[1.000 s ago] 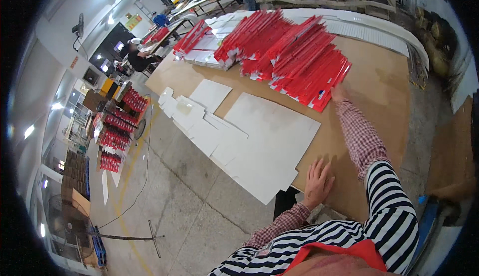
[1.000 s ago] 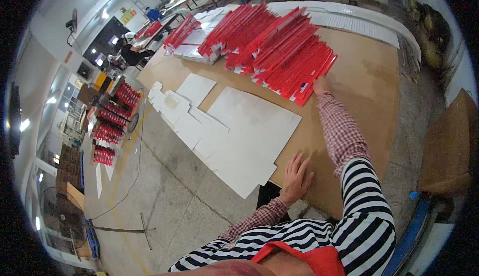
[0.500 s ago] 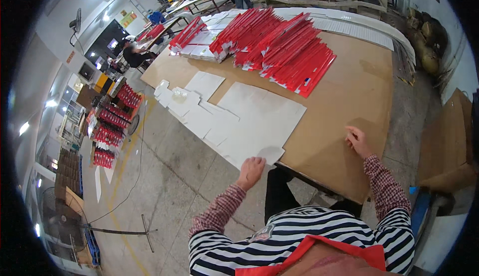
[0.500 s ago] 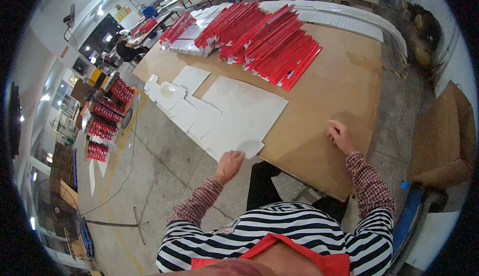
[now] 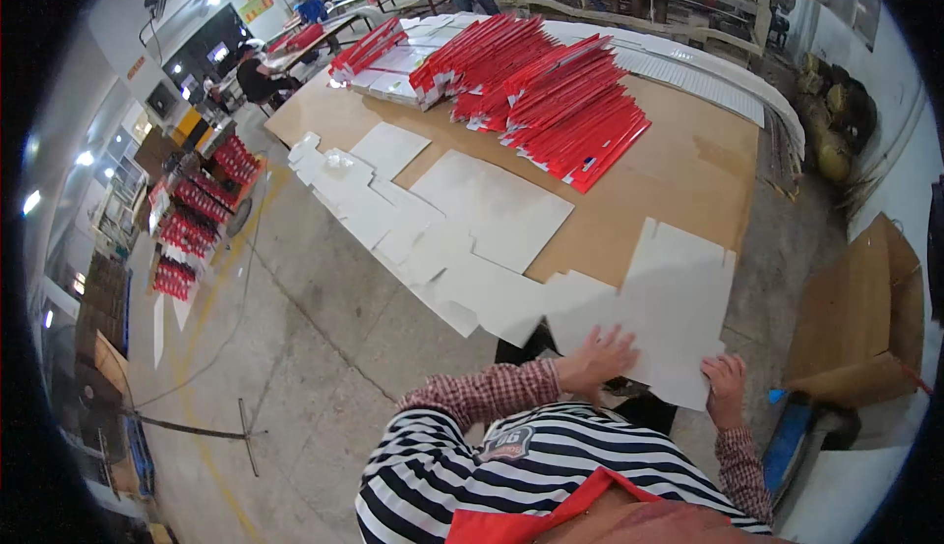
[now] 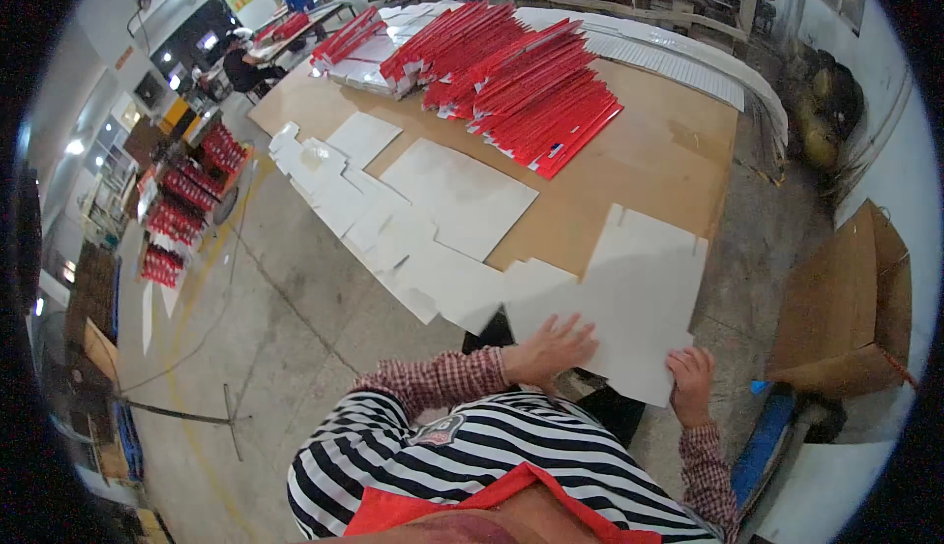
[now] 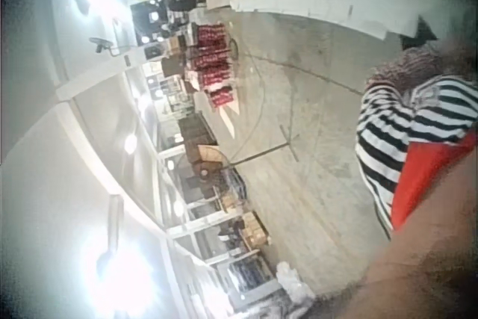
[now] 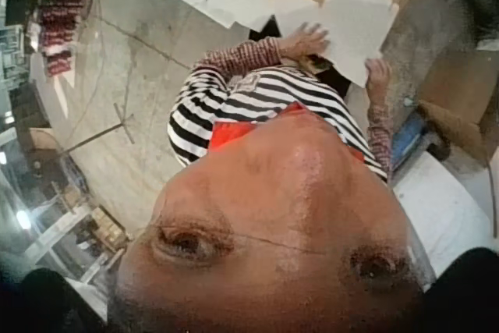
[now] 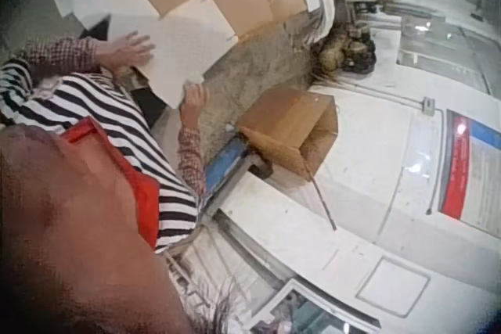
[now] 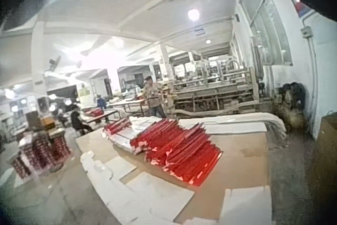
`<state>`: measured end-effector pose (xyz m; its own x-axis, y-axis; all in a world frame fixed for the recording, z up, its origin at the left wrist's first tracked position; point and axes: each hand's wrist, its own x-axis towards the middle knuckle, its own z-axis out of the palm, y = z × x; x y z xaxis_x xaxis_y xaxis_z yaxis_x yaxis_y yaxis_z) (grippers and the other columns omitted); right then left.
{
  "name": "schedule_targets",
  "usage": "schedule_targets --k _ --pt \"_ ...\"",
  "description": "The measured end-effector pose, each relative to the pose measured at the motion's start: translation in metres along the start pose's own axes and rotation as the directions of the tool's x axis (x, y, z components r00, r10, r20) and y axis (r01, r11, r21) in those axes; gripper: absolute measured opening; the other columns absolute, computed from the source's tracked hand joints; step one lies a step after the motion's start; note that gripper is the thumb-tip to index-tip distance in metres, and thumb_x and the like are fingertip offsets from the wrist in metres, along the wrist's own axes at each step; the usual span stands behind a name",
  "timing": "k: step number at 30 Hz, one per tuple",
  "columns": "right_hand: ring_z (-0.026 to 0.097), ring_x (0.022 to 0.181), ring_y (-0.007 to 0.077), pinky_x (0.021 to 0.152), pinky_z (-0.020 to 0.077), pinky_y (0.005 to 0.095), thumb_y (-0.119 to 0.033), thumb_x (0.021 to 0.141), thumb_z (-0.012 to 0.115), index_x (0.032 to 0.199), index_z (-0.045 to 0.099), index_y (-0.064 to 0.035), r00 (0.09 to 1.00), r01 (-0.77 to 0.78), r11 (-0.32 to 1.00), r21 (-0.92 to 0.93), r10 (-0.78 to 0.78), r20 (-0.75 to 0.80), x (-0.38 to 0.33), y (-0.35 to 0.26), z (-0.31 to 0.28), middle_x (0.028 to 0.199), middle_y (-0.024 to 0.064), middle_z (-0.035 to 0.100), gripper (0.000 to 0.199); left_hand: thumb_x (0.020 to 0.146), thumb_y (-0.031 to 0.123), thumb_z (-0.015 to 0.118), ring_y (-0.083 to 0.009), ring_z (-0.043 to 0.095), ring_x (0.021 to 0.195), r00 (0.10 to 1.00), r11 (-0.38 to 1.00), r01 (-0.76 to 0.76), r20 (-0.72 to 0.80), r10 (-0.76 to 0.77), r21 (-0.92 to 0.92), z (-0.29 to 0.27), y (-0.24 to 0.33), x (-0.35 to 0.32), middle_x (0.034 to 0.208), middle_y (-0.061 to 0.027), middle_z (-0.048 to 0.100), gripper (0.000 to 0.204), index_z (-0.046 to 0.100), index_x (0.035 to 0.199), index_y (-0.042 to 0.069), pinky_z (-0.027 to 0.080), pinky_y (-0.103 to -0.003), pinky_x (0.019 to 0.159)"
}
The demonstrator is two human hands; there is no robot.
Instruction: The person repeatedly picks up a flat white paper sheet and a red printed paper sheet from a table. They fold the white sheet around the red sheet to form a small packet and place it on a growing stack. The process is repeated continuously throughout the video.
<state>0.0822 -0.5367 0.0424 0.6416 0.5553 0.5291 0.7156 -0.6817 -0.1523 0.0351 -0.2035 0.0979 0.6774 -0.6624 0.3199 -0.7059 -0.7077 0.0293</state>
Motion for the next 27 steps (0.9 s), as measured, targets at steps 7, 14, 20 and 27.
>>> schedule_targets --k 7,14,20,27 --pt "0.055 0.114 0.0314 0.096 0.0424 0.0419 -0.013 0.08 0.068 0.117 0.062 -0.0031 0.845 -0.518 0.737 0.434 0.365 0.39 -0.021 0.027 -0.019 0.116 0.0158 0.063 0.038 0.077 0.028 0.075 -0.0324 0.057 0.101 0.905 0.756 0.421 0.293 -0.31 -0.501 0.098 -0.041 0.005 0.106 -0.014 0.061 0.042 0.059 0.107 0.003 0.048 -0.042 0.083" --pt "0.044 0.13 0.0358 0.11 0.0288 0.0496 -0.033 0.087 0.067 0.125 0.06 -0.0055 0.91 -0.41 0.91 0.06 0.404 0.094 0.042 0.004 0.021 0.143 0.0198 0.044 0.047 0.088 0.019 0.06 -0.0335 0.051 0.116 0.916 0.883 0.399 0.081 -0.392 -0.246 0.107 -0.017 0.023 0.123 -0.0141 0.055 0.04 0.053 0.125 0.004 0.043 -0.045 0.094" --pt "0.037 0.137 0.0384 0.115 0.0168 0.0549 -0.054 0.094 0.05 0.125 0.063 -0.0102 0.954 -0.155 0.904 0.398 0.032 0.299 0.045 -0.026 0.055 0.143 0.0141 0.048 0.056 0.085 0.034 0.065 -0.0315 0.036 0.139 0.976 0.985 0.125 0.194 -0.101 -0.116 0.054 -0.011 -0.024 0.15 -0.0129 0.037 0.071 0.037 0.144 0.006 0.027 -0.061 0.109" --pt "0.036 0.137 0.0372 0.115 0.0166 0.0546 -0.054 0.095 0.048 0.121 0.067 -0.0118 0.934 -0.172 0.919 0.355 0.038 0.354 0.048 -0.031 0.059 0.143 0.0109 0.051 0.053 0.084 0.03 0.066 -0.028 0.052 0.109 0.753 0.699 0.65 0.125 -0.646 -0.3 0.072 -0.077 -0.02 0.114 -0.0068 0.062 0.038 0.064 0.114 0.007 0.042 -0.049 0.089"
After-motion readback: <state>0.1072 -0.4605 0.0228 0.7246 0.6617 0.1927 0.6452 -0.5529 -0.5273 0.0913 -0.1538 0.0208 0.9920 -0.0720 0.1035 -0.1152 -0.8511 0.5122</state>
